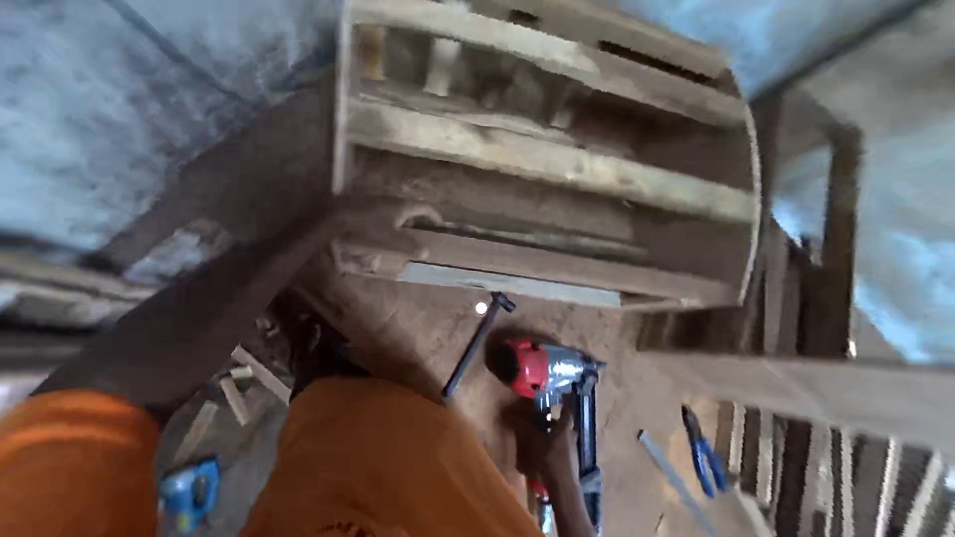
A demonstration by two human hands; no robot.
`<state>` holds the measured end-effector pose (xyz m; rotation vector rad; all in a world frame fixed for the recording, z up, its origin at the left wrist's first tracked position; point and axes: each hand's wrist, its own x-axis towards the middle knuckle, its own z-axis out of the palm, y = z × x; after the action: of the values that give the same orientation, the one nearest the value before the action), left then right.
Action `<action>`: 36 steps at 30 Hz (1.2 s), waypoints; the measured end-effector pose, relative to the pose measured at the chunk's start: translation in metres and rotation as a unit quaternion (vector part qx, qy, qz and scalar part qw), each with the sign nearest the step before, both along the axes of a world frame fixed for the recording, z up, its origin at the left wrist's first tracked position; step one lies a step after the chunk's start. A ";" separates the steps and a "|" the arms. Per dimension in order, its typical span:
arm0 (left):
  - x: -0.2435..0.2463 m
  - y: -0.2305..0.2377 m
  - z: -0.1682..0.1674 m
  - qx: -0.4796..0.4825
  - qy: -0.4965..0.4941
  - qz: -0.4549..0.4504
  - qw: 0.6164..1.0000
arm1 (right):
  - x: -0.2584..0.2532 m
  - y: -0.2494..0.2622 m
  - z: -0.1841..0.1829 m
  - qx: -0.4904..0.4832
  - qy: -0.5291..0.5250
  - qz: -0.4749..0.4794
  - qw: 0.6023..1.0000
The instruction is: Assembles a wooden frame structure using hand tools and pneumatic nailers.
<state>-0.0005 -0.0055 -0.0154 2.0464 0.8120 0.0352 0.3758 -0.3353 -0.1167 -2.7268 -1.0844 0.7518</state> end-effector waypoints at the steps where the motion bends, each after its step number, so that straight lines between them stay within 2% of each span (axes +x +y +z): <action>1: 0.000 0.000 -0.001 -0.027 -0.015 0.014 0.999 | 0.002 0.002 -0.004 -0.003 0.021 -0.002 1.000; 5: 0.000 0.006 0.001 -0.097 -0.025 0.038 0.994 | -0.013 0.030 -0.005 0.040 0.008 -0.017 0.999; 7: 0.000 0.005 0.004 -0.107 -0.021 0.062 0.992 | -0.022 0.049 -0.005 0.013 -0.024 -0.012 1.000; 9: -0.001 0.002 0.010 -0.118 -0.020 0.083 0.989 | -0.012 0.061 -0.009 -0.029 -0.037 0.030 0.998; 11: -0.001 0.005 0.009 -0.122 -0.053 0.097 0.986 | 0.006 0.063 0.003 -0.038 0.008 0.053 0.998; 15: -0.015 0.012 0.017 -0.129 -0.240 0.150 0.950 | -0.002 0.087 0.120 -0.013 0.193 0.025 0.981; 18: -0.021 0.006 0.034 -0.108 -0.341 0.029 0.933 | -0.037 0.111 0.215 -0.014 0.293 0.077 0.953; 20: -0.015 -0.003 0.052 -0.076 -0.369 -0.061 0.924 | -0.072 0.133 0.260 -0.024 0.293 0.120 0.948; 22: -0.006 -0.012 0.070 -0.068 -0.406 -0.115 0.904 | -0.117 0.158 0.290 -0.023 0.269 0.155 0.950; 23: 0.003 -0.011 0.072 -0.053 -0.448 -0.133 0.882 | -0.134 0.172 0.297 -0.028 0.274 0.169 0.946; 24: 0.021 -0.002 0.061 -0.013 -0.524 -0.145 0.839 | -0.149 0.185 0.302 -0.040 0.285 0.183 0.940; 25: 0.052 0.011 0.042 0.033 -0.644 -0.144 0.750 | -0.163 0.197 0.305 -0.054 0.297 0.194 0.933; 26: 0.065 0.016 0.035 0.042 -0.707 -0.133 0.693 | -0.174 0.208 0.305 -0.069 0.304 0.206 0.927; 27: 0.050 0.011 0.039 0.020 -0.702 -0.105 0.704 | -0.182 0.217 0.303 -0.083 0.306 0.220 0.923; 28: 0.017 -0.005 0.054 -0.022 -0.639 -0.053 0.767 | -0.189 0.225 0.301 -0.093 0.301 0.236 0.919; 29: -0.004 -0.015 0.063 -0.044 -0.599 -0.004 0.799 | -0.195 0.231 0.298 -0.100 0.299 0.250 0.915; 31: -0.016 -0.020 0.060 -0.032 -0.609 0.039 0.791 | -0.202 0.237 0.291 -0.096 0.295 0.262 0.914; 33: -0.016 -0.014 0.050 -0.015 -0.621 0.030 0.783 | -0.209 0.237 0.286 -0.084 0.287 0.264 0.917; 36: -0.019 -0.010 0.048 -0.061 -0.617 0.015 0.785 | -0.215 0.235 0.282 -0.083 0.288 0.242 0.923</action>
<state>-0.0191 -0.0152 0.0323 1.4068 -0.0192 1.1758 0.1608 -0.1002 0.1654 -2.0969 -1.5847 1.6456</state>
